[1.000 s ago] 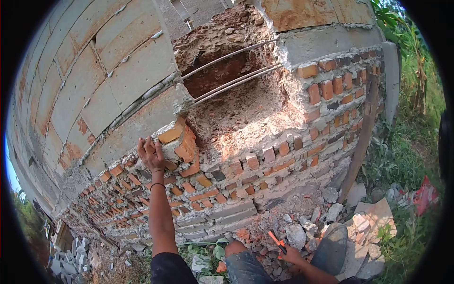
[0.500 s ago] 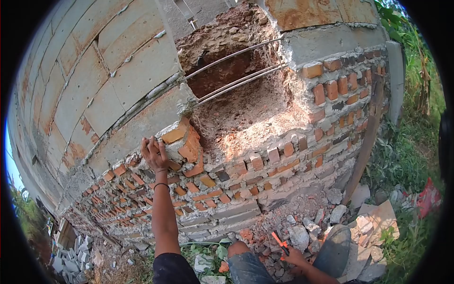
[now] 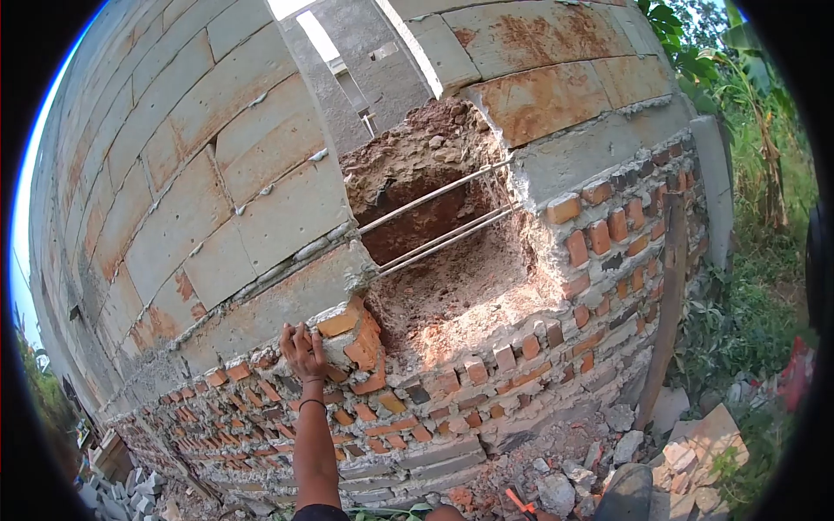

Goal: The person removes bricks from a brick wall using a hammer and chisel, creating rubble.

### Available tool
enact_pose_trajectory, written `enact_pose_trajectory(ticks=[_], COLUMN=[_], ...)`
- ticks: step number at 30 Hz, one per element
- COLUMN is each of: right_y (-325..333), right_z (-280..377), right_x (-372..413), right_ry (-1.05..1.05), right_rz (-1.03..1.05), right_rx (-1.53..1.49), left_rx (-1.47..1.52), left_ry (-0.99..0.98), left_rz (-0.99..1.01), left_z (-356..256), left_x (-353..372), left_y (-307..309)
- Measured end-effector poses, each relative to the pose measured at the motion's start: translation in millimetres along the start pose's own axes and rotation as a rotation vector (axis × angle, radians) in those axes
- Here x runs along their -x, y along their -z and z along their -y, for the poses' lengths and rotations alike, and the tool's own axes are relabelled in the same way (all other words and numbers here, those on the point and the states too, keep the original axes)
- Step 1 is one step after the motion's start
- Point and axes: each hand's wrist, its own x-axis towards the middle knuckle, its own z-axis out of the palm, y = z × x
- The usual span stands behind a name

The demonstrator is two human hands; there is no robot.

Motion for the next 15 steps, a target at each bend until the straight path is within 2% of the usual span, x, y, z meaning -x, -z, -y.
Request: enact_pose_trajectory(ticks=[2,4,10,12,14,15], right_y=[1.5,26.4,11.0,-5.5,-5.7,10.6], right_z=[2.8,46.6,20.6,-7.4,-12.2,19.2], right_x=[6.2,29.3,15.9,-3.0,-4.6,11.8], right_ry=[0.013,-0.076,-0.036,-0.025,-0.011,-0.033], right_rz=[-0.032,0.048,-0.020,-0.003,0.011,0.040], right_rx=[-0.073,-0.028,-0.069,-0.055,-0.038,-0.013], left_rx=[0.021,-0.021,-0.004,-0.005,-0.011,-0.011], left_ry=[0.006,-0.035,-0.005,-0.008,-0.009,-0.006], left_rz=[-0.013,-0.008,0.004,-0.004,-0.016,-0.010], left_z=[1.2,2.0,-0.4,-0.5,-1.5,-0.7], left_x=[1.6,0.2,-1.0,0.3,-0.9,-0.4], left_y=[-3.0,-0.8,1.3,0.5,0.2,-0.1])
